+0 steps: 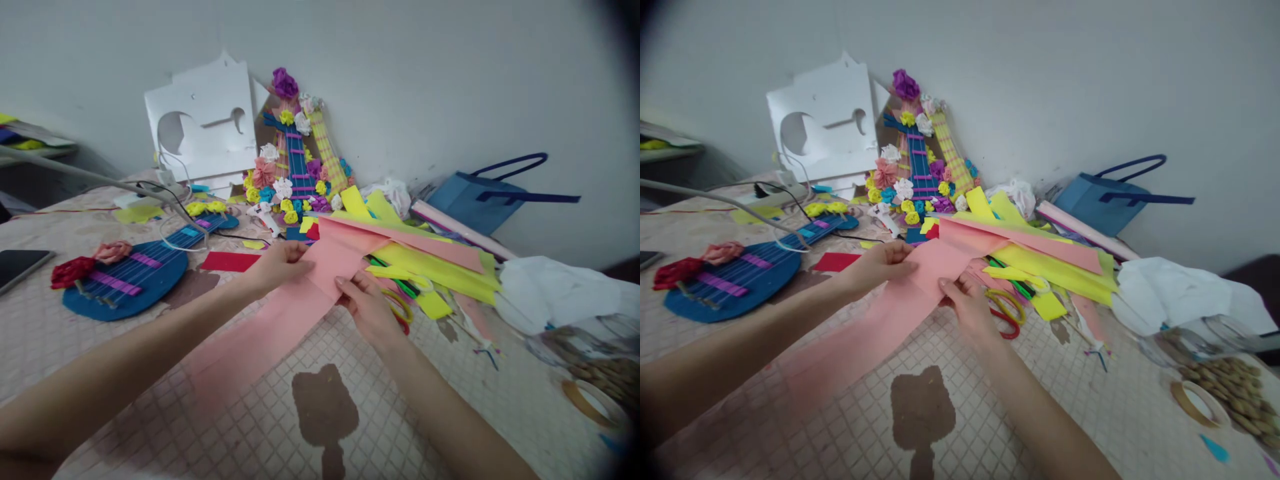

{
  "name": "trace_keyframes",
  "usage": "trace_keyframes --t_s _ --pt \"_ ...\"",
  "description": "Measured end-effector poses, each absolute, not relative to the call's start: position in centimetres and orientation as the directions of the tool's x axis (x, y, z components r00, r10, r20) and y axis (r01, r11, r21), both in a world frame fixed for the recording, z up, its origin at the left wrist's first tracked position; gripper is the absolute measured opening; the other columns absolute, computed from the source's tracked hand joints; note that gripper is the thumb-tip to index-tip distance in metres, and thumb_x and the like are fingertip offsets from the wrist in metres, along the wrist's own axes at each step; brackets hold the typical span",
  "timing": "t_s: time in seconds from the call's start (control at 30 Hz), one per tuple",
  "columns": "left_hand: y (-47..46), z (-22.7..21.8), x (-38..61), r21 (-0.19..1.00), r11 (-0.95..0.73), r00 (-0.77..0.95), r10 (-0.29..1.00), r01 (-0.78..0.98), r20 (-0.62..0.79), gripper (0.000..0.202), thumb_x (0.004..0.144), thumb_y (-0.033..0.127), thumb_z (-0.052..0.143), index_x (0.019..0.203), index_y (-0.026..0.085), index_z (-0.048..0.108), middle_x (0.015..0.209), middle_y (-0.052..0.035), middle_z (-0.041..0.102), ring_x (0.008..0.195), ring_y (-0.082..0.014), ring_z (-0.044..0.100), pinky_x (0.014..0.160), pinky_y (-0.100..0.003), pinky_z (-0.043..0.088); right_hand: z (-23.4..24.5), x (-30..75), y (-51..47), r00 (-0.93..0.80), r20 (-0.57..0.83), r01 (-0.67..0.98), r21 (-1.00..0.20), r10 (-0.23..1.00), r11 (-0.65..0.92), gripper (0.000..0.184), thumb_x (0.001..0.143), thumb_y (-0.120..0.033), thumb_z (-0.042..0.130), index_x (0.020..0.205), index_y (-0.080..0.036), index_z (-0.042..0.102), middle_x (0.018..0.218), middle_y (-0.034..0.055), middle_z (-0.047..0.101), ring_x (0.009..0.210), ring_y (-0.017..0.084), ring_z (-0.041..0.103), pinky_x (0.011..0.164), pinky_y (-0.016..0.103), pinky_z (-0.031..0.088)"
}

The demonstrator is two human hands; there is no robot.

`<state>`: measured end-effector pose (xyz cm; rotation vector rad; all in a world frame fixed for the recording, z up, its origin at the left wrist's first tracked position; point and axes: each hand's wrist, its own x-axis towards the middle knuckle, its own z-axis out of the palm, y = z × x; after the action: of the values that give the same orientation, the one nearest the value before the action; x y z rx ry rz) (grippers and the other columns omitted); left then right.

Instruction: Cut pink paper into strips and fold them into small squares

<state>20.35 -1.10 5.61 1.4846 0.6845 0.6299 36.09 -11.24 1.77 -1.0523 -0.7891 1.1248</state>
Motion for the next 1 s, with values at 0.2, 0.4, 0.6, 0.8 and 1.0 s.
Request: trace_keyframes --t_s 0.2,0.4,0.6,0.8,1.0 --pt "-1.7 5.5 19.5 0.991 -0.128 0.513 0.849 -0.032 0.126 0.057 0.072 0.026 0.068 0.123 0.015 0.044 0.056 0.0076 0.05 0.049 -0.0079 0.048 0.048 -0.017 0.035 1.4 35.0 -11.8 0.366 0.046 -0.284 -0.946 0.93 0.159 0.041 0.071 -0.028 0.073 0.107 -0.026 0.053 0.078 -0.0032 0.066 0.07 0.013 0.059 0.065 0.027 0.047" --pt "-2.1 4.9 18.7 0.984 -0.154 0.495 0.85 -0.093 0.18 0.033 0.074 0.03 0.067 0.101 0.016 0.052 0.062 0.0043 0.054 0.053 -0.0079 0.049 0.047 -0.017 0.035 1.5 34.4 -12.3 0.372 0.264 -0.056 -0.951 0.89 0.306 0.047 0.08 -0.026 0.064 0.121 -0.029 0.043 0.072 -0.0054 0.061 0.07 0.013 0.057 0.072 0.029 0.046" --pt "-2.7 5.8 18.5 0.981 -0.161 0.485 0.853 -0.107 0.193 0.024 0.072 0.033 0.069 0.08 0.013 0.059 0.068 0.0005 0.057 0.055 -0.0075 0.05 0.048 -0.017 0.038 1.7 33.4 -13.0 0.305 0.456 0.23 -0.887 0.836 0.4 0.025 0.077 -0.022 0.066 0.1 -0.025 0.054 0.086 -0.0002 0.057 0.078 0.015 0.056 0.071 0.029 0.046" --pt "-3.2 6.1 17.1 0.971 -0.239 0.591 0.779 -0.025 0.207 0.024 0.079 0.036 0.064 0.089 0.014 0.062 0.074 -0.0007 0.059 0.065 -0.0094 0.053 0.055 -0.019 0.04 1.8 33.3 -13.2 0.367 0.529 0.39 -0.834 0.765 0.39 0.007 0.081 -0.02 0.061 0.087 -0.023 0.058 0.082 0.0013 0.059 0.076 0.016 0.056 0.071 0.03 0.046" --pt "-3.3 4.5 15.7 0.922 -0.387 0.659 0.697 0.015 0.283 0.034 0.075 0.03 0.07 0.105 0.017 0.061 0.093 -0.0056 0.062 0.079 -0.0144 0.056 0.07 -0.026 0.046 2.1 33.6 -13.4 0.36 0.539 0.41 -0.825 0.762 0.389 0.006 0.082 -0.021 0.06 0.087 -0.023 0.059 0.084 0.0023 0.06 0.078 0.016 0.057 0.072 0.03 0.046"
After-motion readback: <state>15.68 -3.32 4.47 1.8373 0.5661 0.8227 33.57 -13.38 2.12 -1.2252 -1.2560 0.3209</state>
